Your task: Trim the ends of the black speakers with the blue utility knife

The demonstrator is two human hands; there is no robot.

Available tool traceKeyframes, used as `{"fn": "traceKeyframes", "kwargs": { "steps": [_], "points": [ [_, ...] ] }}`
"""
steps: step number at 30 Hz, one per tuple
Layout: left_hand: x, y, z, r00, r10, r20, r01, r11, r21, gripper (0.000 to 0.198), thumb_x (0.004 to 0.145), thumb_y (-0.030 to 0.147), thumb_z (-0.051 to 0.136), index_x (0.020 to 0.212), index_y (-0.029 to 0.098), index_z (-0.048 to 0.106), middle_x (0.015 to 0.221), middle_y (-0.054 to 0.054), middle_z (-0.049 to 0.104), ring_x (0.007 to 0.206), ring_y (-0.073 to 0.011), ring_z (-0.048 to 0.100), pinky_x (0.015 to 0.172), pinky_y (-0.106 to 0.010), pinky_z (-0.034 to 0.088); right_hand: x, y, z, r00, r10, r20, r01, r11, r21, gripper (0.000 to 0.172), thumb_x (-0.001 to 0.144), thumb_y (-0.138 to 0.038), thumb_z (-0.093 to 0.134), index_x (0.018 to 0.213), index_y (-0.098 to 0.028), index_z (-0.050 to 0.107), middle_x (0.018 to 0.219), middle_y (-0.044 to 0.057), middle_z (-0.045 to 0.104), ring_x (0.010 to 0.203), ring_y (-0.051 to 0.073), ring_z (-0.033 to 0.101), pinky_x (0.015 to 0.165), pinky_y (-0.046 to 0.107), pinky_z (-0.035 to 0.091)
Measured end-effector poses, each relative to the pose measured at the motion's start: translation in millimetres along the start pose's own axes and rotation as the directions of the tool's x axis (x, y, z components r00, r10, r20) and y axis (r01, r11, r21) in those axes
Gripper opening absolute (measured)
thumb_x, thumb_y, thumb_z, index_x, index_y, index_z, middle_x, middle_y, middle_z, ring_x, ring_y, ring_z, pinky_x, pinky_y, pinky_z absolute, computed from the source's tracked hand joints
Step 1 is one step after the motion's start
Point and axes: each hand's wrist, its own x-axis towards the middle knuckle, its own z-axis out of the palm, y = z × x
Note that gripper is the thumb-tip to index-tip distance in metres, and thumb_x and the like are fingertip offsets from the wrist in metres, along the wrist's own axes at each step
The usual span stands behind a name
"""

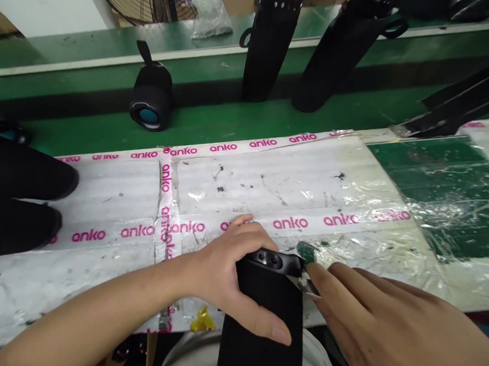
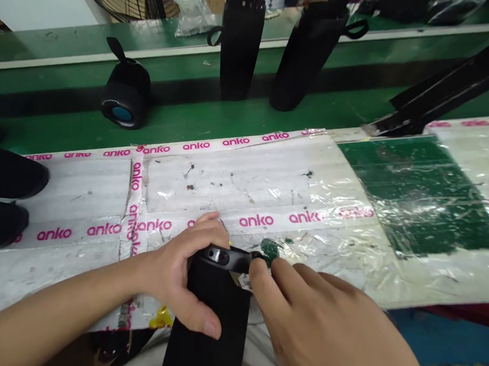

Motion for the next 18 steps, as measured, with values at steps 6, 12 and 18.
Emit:
{"fn": "traceKeyframes", "kwargs": {
  "steps": [6, 12, 18],
  "points": [
    [-2.1, -6.7, 2.1, 1.000, -0.001, 0.009, 0.001, 1.000, 0.022, 0.086, 0.045, 0.071, 0.102, 0.104, 0.027, 0.059, 0.087, 0.004, 0.058, 0.078, -0.0177, 0.055, 0.084, -0.040, 0.041, -5.0, 3.3, 6.2, 0.999, -0.028, -0.018, 0.028, 0.999, 0.031, 0.042, 0.088, -0.004, 0.043, 0.123, -0.023, 0.053, 0.092, 0.001, 0.069, 0.067, 0.025, 0.067, 0.057, 0.045, 0.047],
    [0.5, 2.3, -2.4, 0.988, -0.129, 0.086, 0.131, 0.991, -0.012, 0.080, 0.050, 0.073, 0.098, 0.099, 0.025, 0.059, 0.085, 0.006, 0.061, 0.073, -0.0154, 0.058, 0.110, -0.052, 0.038, 5.7, 1.4, 2.1, 1.000, -0.017, -0.022, 0.018, 0.998, 0.057, 0.051, 0.073, -0.004, 0.052, 0.121, -0.023, 0.054, 0.085, 0.000, 0.066, 0.060, 0.024, 0.066, 0.054, 0.043, 0.051],
    [4.4, 9.1, -5.9, 0.959, -0.219, 0.179, 0.220, 0.975, 0.014, 0.078, 0.054, 0.075, 0.094, 0.098, 0.024, 0.056, 0.091, 0.004, 0.065, 0.076, -0.0168, 0.060, 0.113, -0.053, 0.038, 9.9, -4.5, -4.8, 1.000, -0.016, -0.005, 0.016, 1.000, -0.017, 0.058, 0.063, 0.003, 0.054, 0.114, -0.023, 0.050, 0.079, 0.000, 0.063, 0.052, 0.023, 0.064, 0.047, 0.041, 0.049]
  ]
}}
